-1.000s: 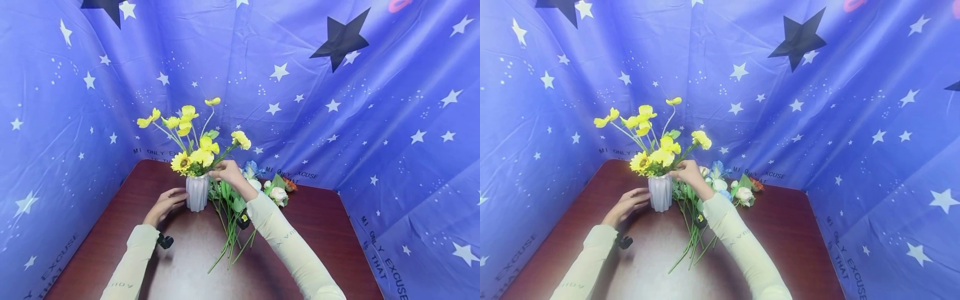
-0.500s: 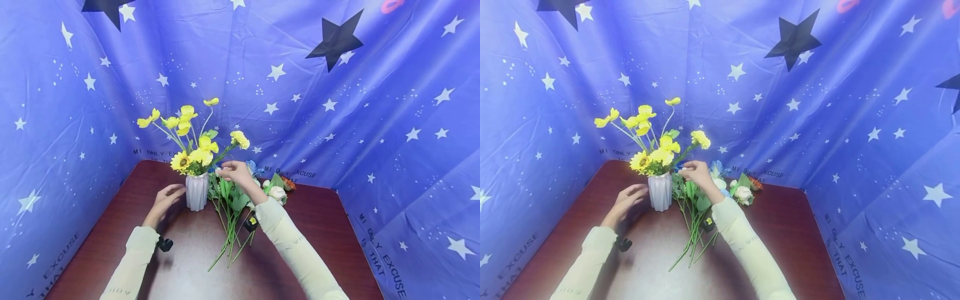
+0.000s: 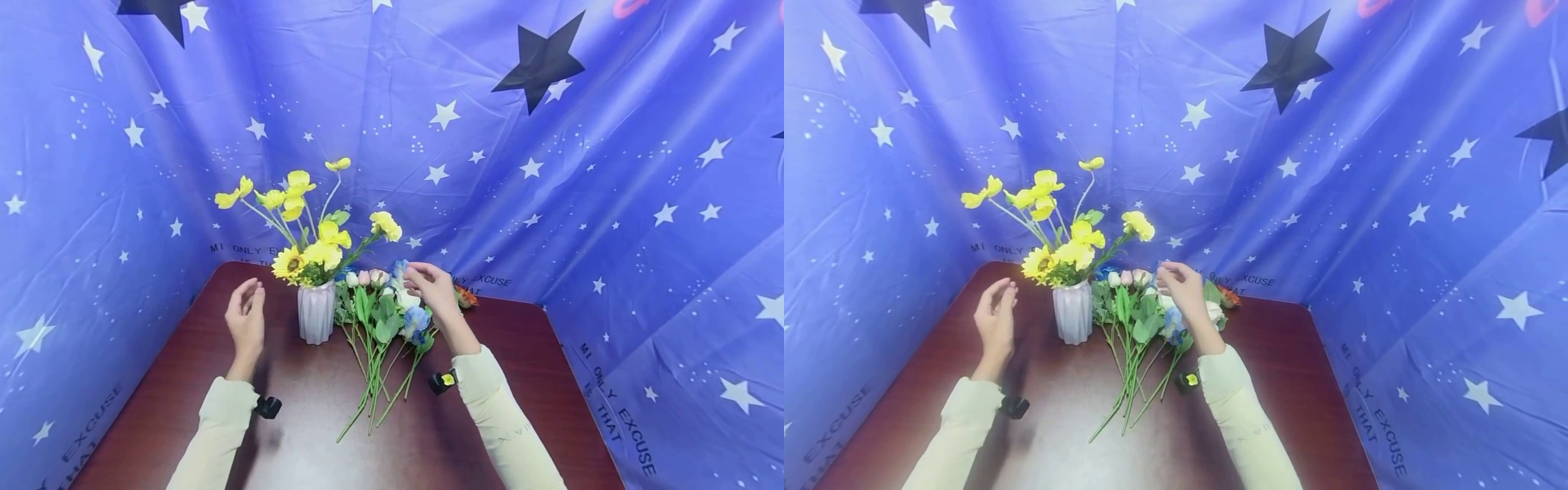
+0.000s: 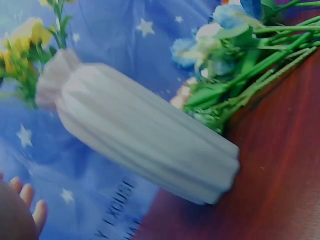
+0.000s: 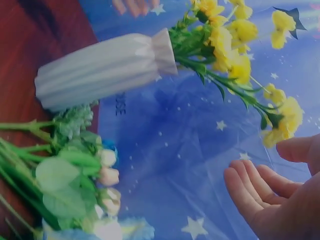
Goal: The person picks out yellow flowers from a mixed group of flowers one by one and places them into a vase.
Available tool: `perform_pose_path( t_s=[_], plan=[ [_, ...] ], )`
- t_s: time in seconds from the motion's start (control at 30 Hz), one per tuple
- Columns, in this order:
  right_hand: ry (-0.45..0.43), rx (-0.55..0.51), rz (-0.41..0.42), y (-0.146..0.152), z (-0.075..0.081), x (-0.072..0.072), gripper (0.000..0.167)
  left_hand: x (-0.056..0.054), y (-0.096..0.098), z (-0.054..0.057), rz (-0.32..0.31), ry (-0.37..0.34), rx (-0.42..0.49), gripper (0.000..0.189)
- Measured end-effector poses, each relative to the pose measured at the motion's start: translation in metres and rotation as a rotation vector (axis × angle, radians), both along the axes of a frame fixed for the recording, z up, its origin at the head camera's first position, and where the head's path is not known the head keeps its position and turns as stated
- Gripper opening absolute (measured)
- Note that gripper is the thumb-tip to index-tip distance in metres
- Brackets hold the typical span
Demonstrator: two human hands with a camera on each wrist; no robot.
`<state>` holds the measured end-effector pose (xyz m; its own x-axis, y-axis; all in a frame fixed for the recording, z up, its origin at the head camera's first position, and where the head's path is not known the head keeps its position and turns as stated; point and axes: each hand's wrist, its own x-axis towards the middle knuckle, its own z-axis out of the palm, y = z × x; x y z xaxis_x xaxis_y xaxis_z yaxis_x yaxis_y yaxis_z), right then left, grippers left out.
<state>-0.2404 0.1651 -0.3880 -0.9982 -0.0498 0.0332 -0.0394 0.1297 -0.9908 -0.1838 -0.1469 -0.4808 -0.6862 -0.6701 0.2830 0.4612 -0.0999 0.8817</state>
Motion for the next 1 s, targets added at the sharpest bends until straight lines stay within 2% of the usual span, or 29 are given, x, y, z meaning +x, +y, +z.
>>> perform_pose_path(
  t_s=[0.1, 0.17, 0.27, 0.37, 0.47, 0.6, 0.77, 0.83, 1.0],
  plan=[
    [0.068, 0.039, -0.046, 0.011, -0.001, 0.008, 0.034, 0.003, 0.006, 0.011, 0.083, 0.065, -0.009, 0.03],
    [0.106, 0.068, -0.064, 0.016, -0.002, 0.013, 0.034, 0.003, 0.009, 0.017, 0.121, 0.094, -0.051, 0.032],
    [0.162, 0.108, -0.08, 0.023, -0.002, 0.021, 0.034, 0.004, 0.013, 0.026, 0.163, 0.128, -0.172, 0.038],
    [0.228, 0.144, -0.092, 0.029, -0.001, 0.026, 0.035, 0.01, 0.024, 0.046, 0.195, 0.175, -0.313, 0.042],
    [0.307, 0.198, -0.094, 0.035, 0.001, 0.03, 0.037, 0.013, 0.037, 0.066, 0.204, 0.266, -0.43, 0.044],
    [0.387, 0.248, -0.079, 0.042, 0.001, 0.033, 0.043, 0.011, 0.055, 0.083, 0.171, 0.415, -0.508, 0.048],
    [0.421, 0.385, -0.084, 0.045, -0.006, 0.039, 0.052, 0.001, 0.074, 0.087, 0.092, 0.571, -0.582, 0.048],
    [0.429, 0.452, -0.077, 0.045, -0.011, 0.04, 0.055, -0.002, 0.082, 0.085, 0.049, 0.602, -0.629, 0.048],
    [0.431, 0.584, 0.007, 0.043, -0.025, 0.042, 0.06, -0.004, 0.099, 0.074, -0.059, 0.602, -0.778, 0.053]
  ],
)
